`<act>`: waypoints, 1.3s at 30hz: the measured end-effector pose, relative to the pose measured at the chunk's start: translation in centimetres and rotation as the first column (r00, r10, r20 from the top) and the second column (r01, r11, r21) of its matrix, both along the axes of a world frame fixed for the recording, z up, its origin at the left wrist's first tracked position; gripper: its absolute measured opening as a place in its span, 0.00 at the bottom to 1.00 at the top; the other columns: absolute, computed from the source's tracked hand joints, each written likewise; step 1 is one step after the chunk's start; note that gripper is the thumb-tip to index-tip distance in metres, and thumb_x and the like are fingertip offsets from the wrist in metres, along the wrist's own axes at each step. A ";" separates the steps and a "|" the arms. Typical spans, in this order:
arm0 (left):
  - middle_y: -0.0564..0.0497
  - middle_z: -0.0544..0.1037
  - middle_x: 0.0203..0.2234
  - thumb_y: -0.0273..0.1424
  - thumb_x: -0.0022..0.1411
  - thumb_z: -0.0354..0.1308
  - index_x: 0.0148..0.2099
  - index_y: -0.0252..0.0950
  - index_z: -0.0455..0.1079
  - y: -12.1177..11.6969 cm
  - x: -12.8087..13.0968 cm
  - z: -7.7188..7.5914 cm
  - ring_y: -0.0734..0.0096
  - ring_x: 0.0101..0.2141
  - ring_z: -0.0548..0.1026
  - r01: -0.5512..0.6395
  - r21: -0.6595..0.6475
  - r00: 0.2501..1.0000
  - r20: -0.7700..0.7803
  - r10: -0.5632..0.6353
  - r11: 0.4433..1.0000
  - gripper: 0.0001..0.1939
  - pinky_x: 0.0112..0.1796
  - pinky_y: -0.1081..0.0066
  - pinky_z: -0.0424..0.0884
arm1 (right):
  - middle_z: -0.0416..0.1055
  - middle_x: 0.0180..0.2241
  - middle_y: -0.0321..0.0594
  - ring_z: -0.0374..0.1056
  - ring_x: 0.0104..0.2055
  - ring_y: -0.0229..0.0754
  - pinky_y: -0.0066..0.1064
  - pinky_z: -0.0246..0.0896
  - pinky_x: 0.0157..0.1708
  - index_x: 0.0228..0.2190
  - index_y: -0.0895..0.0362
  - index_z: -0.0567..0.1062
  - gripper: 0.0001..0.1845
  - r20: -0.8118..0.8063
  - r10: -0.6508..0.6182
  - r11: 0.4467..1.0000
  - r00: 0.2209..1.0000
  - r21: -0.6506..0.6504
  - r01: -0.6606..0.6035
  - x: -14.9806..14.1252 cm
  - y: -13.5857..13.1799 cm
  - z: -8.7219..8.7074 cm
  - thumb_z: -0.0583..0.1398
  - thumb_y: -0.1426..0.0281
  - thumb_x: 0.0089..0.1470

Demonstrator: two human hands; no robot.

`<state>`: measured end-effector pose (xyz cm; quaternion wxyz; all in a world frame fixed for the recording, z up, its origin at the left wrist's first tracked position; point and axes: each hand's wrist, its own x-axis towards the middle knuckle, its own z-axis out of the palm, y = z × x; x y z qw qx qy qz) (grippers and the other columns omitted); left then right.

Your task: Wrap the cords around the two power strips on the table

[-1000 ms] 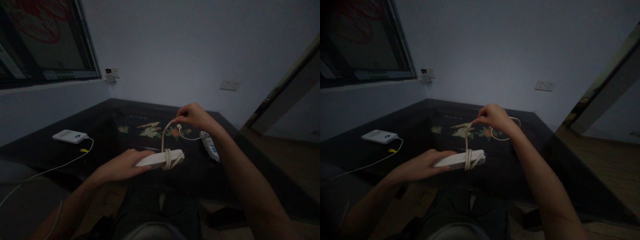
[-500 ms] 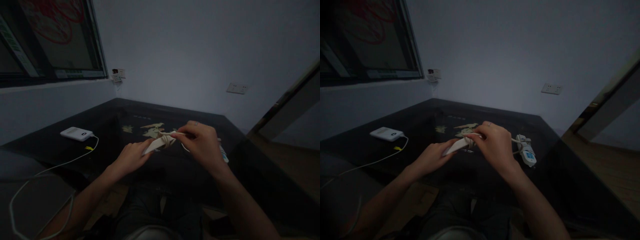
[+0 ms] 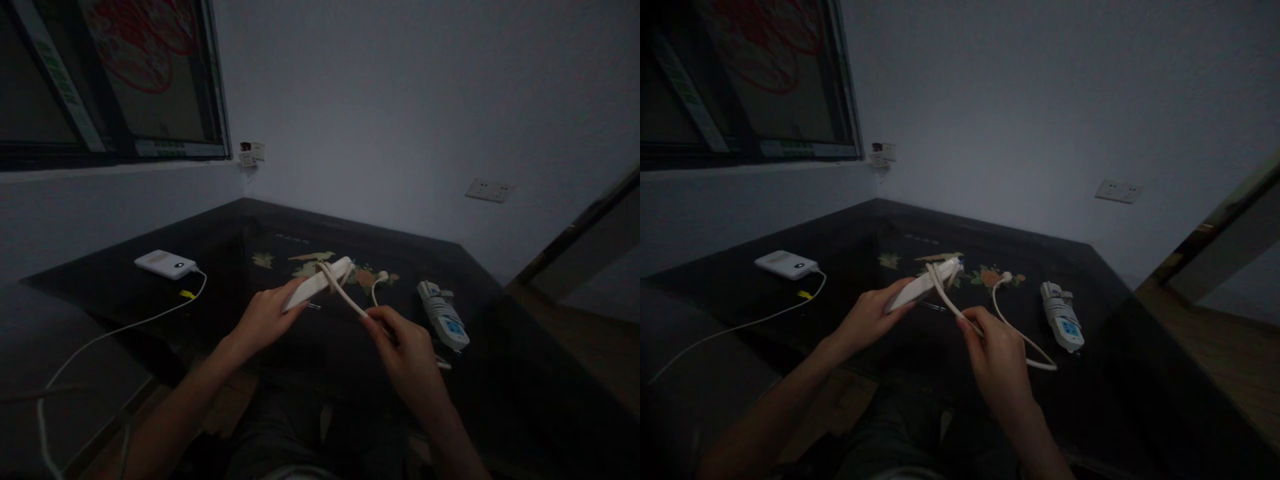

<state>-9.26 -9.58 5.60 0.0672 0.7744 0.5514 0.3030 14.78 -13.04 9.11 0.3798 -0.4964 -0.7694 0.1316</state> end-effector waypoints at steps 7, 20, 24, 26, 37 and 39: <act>0.46 0.76 0.49 0.39 0.64 0.49 0.60 0.38 0.61 0.2 0.1 0.4 0.58 0.46 0.76 -0.021 0.021 0.996 0.084 0.019 1.000 0.24 0.46 0.62 0.70 | 0.67 0.19 0.32 0.63 0.21 0.36 0.25 0.49 0.21 0.32 0.57 0.70 0.12 -0.017 0.122 0.976 0.992 -0.182 -0.123 -1.0 -0.8 -0.9 0.51 0.64 0.60; 0.48 0.75 0.51 0.38 0.64 0.50 0.60 0.41 0.61 -0.5 0.8 0.8 0.60 0.48 0.75 0.084 0.004 0.992 0.099 -0.084 0.996 0.23 0.48 0.63 0.69 | 0.78 0.31 0.42 0.74 0.34 0.44 0.27 0.66 0.29 0.33 0.56 0.78 0.16 -0.175 -0.057 0.998 0.983 0.006 0.059 1.6 -1.5 0.0 0.54 0.61 0.57; 0.47 0.75 0.51 0.37 0.64 0.50 0.61 0.41 0.60 -0.3 1.8 0.5 0.58 0.47 0.75 0.101 -0.044 0.993 0.072 -0.098 0.994 0.23 0.46 0.62 0.70 | 0.78 0.30 0.42 0.74 0.32 0.45 0.28 0.68 0.28 0.31 0.56 0.78 0.14 -0.236 -0.129 0.979 0.963 0.122 0.162 1.5 -1.8 0.5 0.56 0.62 0.56; 0.47 0.74 0.51 0.38 0.64 0.50 0.61 0.42 0.60 -0.3 2.2 -0.1 0.57 0.47 0.75 0.093 -0.065 0.995 0.045 -0.090 0.994 0.24 0.47 0.61 0.70 | 0.78 0.31 0.42 0.74 0.32 0.45 0.29 0.68 0.29 0.31 0.56 0.78 0.13 -0.260 -0.150 0.969 0.954 0.152 0.194 1.5 -1.3 0.8 0.56 0.63 0.56; 0.49 0.72 0.53 0.35 0.64 0.49 0.62 0.45 0.58 -1.8 3.5 -1.0 0.59 0.48 0.75 0.135 -0.052 0.991 0.012 -0.134 0.990 0.24 0.48 0.61 0.70 | 0.77 0.29 0.41 0.72 0.30 0.44 0.30 0.65 0.29 0.30 0.57 0.78 0.11 -0.356 -0.199 0.898 0.913 0.308 0.315 1.1 0.2 3.5 0.58 0.64 0.56; 0.49 0.73 0.53 0.35 0.64 0.49 0.62 0.44 0.59 -1.6 3.5 -0.7 0.59 0.48 0.75 0.126 -0.050 0.991 0.044 -0.124 0.991 0.24 0.48 0.63 0.69 | 0.77 0.30 0.41 0.73 0.31 0.44 0.31 0.66 0.30 0.31 0.56 0.78 0.11 -0.334 -0.184 0.892 0.924 0.337 0.300 0.9 0.0 3.4 0.58 0.65 0.56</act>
